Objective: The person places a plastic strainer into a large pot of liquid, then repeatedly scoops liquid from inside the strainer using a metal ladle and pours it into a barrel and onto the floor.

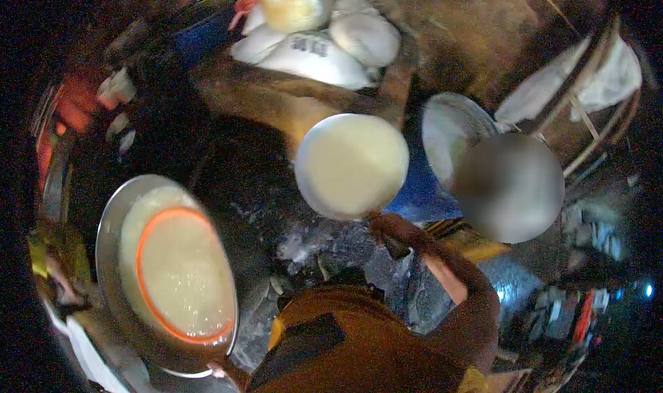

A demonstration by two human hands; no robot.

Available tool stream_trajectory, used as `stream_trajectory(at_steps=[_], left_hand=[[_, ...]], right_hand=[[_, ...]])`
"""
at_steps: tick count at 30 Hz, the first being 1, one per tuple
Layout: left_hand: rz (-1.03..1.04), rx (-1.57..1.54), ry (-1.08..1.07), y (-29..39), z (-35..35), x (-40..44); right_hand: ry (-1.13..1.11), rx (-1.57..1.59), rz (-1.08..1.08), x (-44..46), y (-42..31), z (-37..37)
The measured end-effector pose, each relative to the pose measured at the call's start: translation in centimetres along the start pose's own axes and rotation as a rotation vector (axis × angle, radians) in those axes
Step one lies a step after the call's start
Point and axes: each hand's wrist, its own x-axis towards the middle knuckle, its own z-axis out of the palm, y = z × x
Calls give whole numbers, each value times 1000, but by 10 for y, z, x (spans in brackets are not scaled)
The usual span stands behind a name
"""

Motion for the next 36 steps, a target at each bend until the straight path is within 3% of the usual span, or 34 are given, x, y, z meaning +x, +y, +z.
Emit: stream_trajectory(at_steps=[2, 4, 5, 6, 8, 10, 12, 14, 15, 17, 20, 24, 26, 29, 30, 33, 36], left_hand=[[25, -11, -3, 15, 3, -3], [42, -17, -8, 22, 4, -3], [51, -23, -10, 27, 4, -4], [60, -23, -12, 35, -4, -12], [70, -28, -14, 37, -5, -13], [81, -31, -14, 39, -8, -17], [85, -29, -18, 32, -8, -12], [87, -32, -20, 25, -7, -5], [84, -34, -22, 19, -7, 0], [74, -42, -28, 6, -7, 9], [72, -43, -32, -22, -10, 22], [74, 127, -12, -70, -14, 22], [14, 135, -4, -85, -2, 17], [-391, -934, 123, -78, 24, 12], [-398, -885, 180, -65, 17, 1], [-410, -841, 249, -23, -28, -22], [-412, -857, 182, -23, -31, -17]], right_hand=[[106, -176, 59, -27, -10, -42], [415, 584, 233, -35, 40, -95], [251, 531, -40, -45, 15, -101], [4, 1058, -83, -40, 11, -119], [156, 1200, -119, -39, 1, -142], [169, 1322, -171, -32, -18, -152], [42, 1418, -250, -13, -53, -143], [-26, 1382, -184, 10, -84, -114], [-67, 1358, -146, 24, -103, -96], [31, 1008, 37, 55, -139, -42], [160, 579, 76, 111, -186, 82], [-60, 426, 123, 202, -180, 213], [-61, 238, 99, 254, -175, 279], [107, 3, -42, 332, -136, 358], [247, -92, 0, 354, -118, 378], [474, -827, -302, 411, -47, 407], [418, -723, -306, 419, 23, 440]])
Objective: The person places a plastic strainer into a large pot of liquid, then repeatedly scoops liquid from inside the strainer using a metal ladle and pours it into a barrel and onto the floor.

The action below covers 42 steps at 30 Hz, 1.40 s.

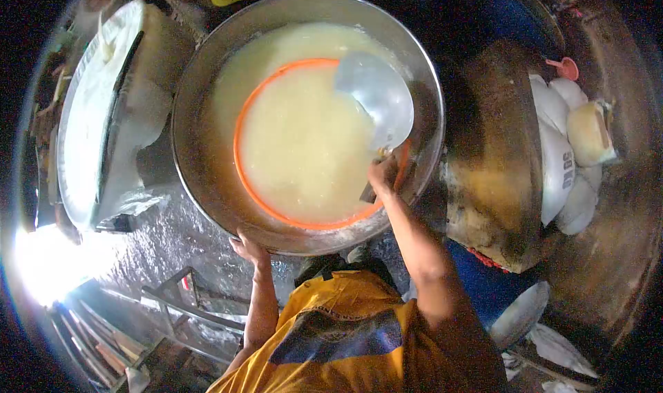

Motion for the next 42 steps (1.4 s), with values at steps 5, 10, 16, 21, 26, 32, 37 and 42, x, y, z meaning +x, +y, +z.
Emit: stream_trajectory(at_steps=[5, 10, 16, 21, 26, 32, 37, 42], left_hand=[[-22, 5, 17, 22, 1, -5], [2, -1, 21, 14, 0, -2], [-10, -157, -24, -5, 0, 2], [30, -78, 1, -44, 1, 25], [58, 207, 122, -30, 5, 24], [249, 751, -126, -43, 4, 65], [314, 746, -99, -22, 22, 40], [354, 737, -102, -6, 33, 20]], right_hand=[[-1031, 321, 609, -54, -23, -15], [-1329, 385, 576, -80, -51, -19], [-1432, 606, 910, -84, -92, -81], [-1429, 821, 901, -93, -94, -168], [-1287, 1071, 813, -113, -46, -281], [-689, 1125, 892, -173, 95, -410], [-345, 791, 457, -234, 211, -525], [56, 2343, 914, -240, 315, -593]])
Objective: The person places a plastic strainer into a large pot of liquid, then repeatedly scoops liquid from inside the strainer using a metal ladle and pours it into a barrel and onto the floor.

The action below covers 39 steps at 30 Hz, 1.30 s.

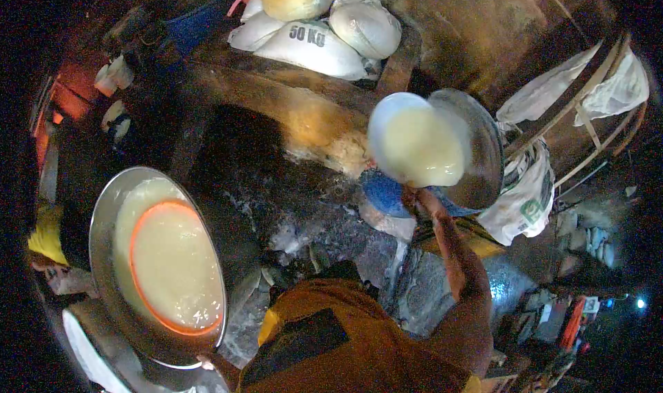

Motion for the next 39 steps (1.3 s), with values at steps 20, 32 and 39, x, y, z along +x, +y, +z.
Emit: stream_trajectory(at_steps=[20, 32, 39], left_hand=[[-308, -624, 119, -19, -20, -10], [-367, -969, 99, -5, -28, -19], [-316, -929, 111, -7, -28, -24]], right_hand=[[-184, -1532, -42, 268, 424, 150], [98, -2259, -509, 446, 561, -68], [-117, -1950, 810, 368, 593, -24]])
